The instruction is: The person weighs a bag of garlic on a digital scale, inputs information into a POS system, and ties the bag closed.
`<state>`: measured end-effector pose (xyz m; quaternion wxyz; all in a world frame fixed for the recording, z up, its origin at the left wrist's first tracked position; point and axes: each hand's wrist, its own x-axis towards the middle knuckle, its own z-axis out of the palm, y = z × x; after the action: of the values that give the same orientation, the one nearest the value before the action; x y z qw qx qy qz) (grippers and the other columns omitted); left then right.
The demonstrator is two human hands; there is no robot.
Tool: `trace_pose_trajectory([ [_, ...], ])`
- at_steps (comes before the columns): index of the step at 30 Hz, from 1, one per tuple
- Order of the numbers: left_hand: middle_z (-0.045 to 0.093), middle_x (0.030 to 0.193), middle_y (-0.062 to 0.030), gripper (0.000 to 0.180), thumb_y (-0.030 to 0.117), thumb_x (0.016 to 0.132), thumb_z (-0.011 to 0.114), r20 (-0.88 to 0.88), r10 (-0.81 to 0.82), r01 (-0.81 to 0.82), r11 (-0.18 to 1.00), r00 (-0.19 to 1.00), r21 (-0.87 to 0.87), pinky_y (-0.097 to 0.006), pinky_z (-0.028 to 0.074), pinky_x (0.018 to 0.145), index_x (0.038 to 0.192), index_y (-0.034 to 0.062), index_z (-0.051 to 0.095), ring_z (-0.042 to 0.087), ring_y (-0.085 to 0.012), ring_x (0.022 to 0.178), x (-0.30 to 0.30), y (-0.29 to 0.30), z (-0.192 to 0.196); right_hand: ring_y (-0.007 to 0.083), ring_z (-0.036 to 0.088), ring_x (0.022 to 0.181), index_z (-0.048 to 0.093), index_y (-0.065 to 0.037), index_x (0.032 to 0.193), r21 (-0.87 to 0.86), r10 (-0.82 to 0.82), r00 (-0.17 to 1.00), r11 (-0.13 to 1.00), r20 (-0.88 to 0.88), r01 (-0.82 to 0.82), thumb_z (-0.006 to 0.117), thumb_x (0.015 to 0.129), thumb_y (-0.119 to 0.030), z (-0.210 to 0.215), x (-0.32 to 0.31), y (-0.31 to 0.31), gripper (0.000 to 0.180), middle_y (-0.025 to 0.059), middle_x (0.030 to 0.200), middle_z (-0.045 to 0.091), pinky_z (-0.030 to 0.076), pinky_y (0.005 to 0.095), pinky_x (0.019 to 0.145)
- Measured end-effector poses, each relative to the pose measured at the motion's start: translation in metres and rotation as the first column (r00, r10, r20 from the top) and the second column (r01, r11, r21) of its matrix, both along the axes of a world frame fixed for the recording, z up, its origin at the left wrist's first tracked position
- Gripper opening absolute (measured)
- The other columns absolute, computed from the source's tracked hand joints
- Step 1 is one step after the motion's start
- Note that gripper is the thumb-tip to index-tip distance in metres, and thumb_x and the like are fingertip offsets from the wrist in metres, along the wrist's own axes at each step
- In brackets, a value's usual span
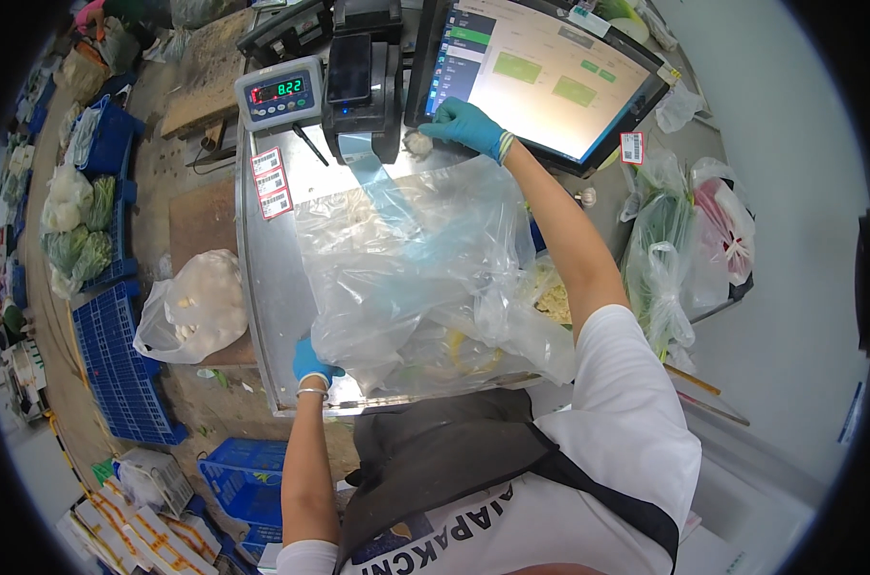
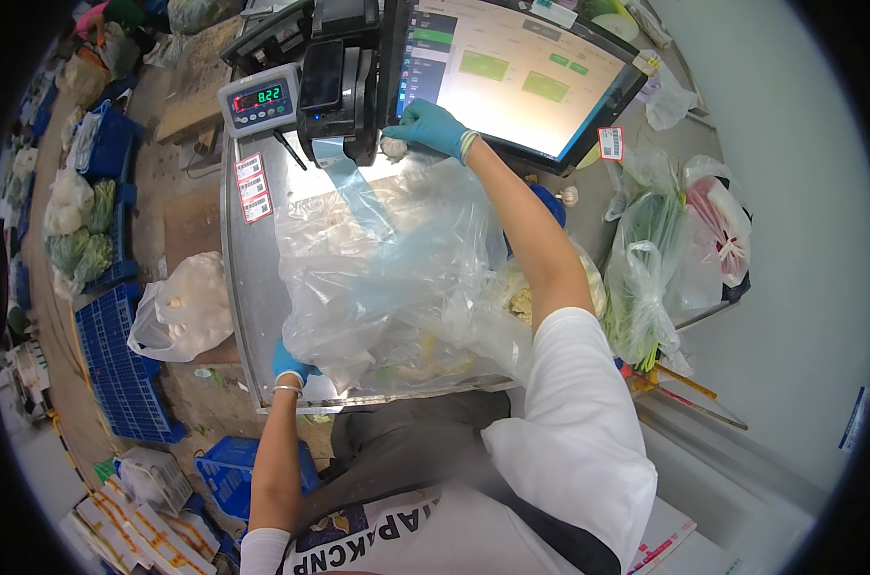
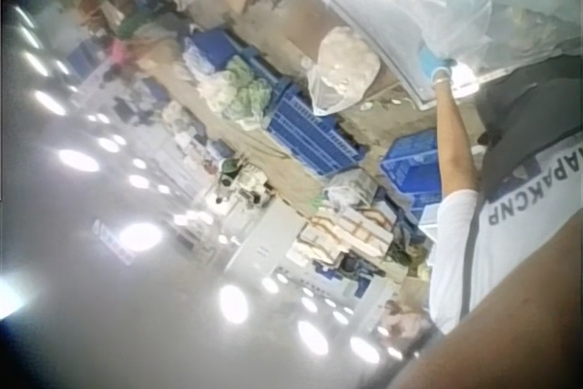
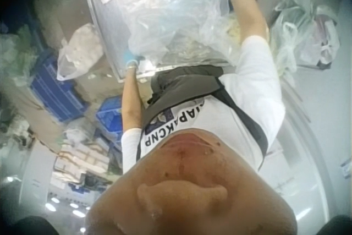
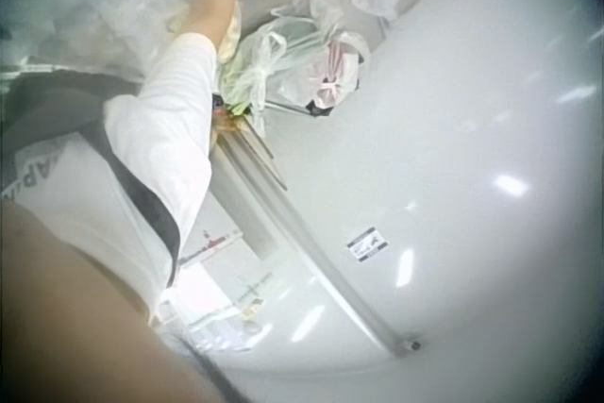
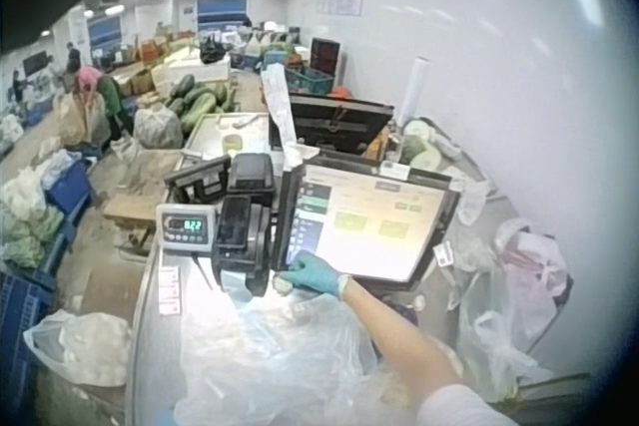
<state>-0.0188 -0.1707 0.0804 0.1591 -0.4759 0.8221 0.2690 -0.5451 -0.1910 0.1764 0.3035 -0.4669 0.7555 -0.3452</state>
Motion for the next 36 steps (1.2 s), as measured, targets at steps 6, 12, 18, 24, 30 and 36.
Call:
trace_pose_trajectory([
  [6, 0.071, 0.103, -0.0184, 0.065, 0.011, 0.055, 0.088, -0.103, 0.105, -0.096, 0.992, 0.989, 0.087, -0.040, 0.055, 0.079, 0.115, 0.0033, 0.065, 0.069, -0.0349, 0.093, -0.003, 0.001, 0.005, 0.0135, 0.051, 0.069, 0.059, -0.005, 0.074, 0.031, 0.023, 1.000, 0.999, -0.008, -0.023, 0.080, 0.073, -0.050, -0.009, 0.004, -0.003, 0.049, 0.0048, 0.074, 0.058, 0.047, 0.0284, 0.065],
  [12, 0.071, 0.104, -0.0191, 0.064, 0.009, 0.056, 0.087, -0.056, 0.105, -0.100, 0.991, 0.993, 0.090, -0.039, 0.055, 0.079, 0.115, 0.0029, 0.064, 0.069, -0.0347, 0.095, -0.001, 0.001, 0.006, 0.0149, 0.051, 0.068, 0.060, -0.005, 0.074, 0.067, 0.013, 1.000, 0.998, -0.007, -0.013, 0.079, 0.072, -0.052, -0.020, -0.008, -0.004, 0.051, 0.0048, 0.072, 0.058, 0.047, 0.0295, 0.065],
  [18, 0.070, 0.107, -0.0187, 0.068, 0.009, 0.052, 0.088, -0.062, 0.115, -0.111, 0.991, 0.991, 0.072, -0.040, 0.055, 0.080, 0.116, 0.0032, 0.064, 0.068, -0.0348, 0.096, -0.009, 0.001, 0.018, 0.0154, 0.053, 0.069, 0.060, -0.005, 0.074, 0.015, -0.007, 1.000, 1.000, 0.018, 0.007, 0.080, 0.073, -0.050, -0.010, -0.019, -0.006, 0.050, 0.0059, 0.073, 0.061, 0.047, 0.0290, 0.066],
  [24, 0.070, 0.106, -0.0184, 0.069, 0.010, 0.050, 0.090, -0.098, 0.045, -0.037, 0.996, 0.994, 0.084, -0.040, 0.055, 0.080, 0.114, 0.0041, 0.065, 0.069, -0.0345, 0.095, 0.000, -0.001, 0.003, 0.0149, 0.051, 0.067, 0.059, -0.005, 0.072, -0.037, -0.038, 0.998, 0.999, 0.054, 0.040, 0.080, 0.074, -0.050, 0.005, -0.015, -0.004, 0.049, 0.0056, 0.071, 0.059, 0.046, 0.0289, 0.065],
  [30, 0.070, 0.106, -0.0191, 0.069, 0.009, 0.050, 0.089, -0.067, 0.052, -0.045, 0.994, 0.996, 0.100, -0.040, 0.055, 0.078, 0.115, 0.0036, 0.064, 0.069, -0.0350, 0.094, 0.002, -0.002, -0.003, 0.0151, 0.051, 0.066, 0.060, -0.005, 0.072, -0.033, 0.014, 1.000, 0.999, 0.000, -0.014, 0.080, 0.074, -0.050, -0.002, -0.011, -0.001, 0.049, 0.0054, 0.071, 0.058, 0.046, 0.0292, 0.065],
  [36, 0.071, 0.101, -0.0195, 0.064, 0.009, 0.055, 0.087, -0.125, 0.073, -0.069, 0.997, 0.989, 0.035, -0.041, 0.055, 0.075, 0.114, 0.0019, 0.064, 0.070, -0.0355, 0.091, 0.003, 0.001, -0.003, 0.0147, 0.048, 0.065, 0.058, -0.005, 0.071, -0.022, 0.015, 1.000, 1.000, -0.003, -0.015, 0.079, 0.074, -0.050, -0.001, -0.002, -0.003, 0.050, 0.0046, 0.070, 0.056, 0.046, 0.0295, 0.065],
])
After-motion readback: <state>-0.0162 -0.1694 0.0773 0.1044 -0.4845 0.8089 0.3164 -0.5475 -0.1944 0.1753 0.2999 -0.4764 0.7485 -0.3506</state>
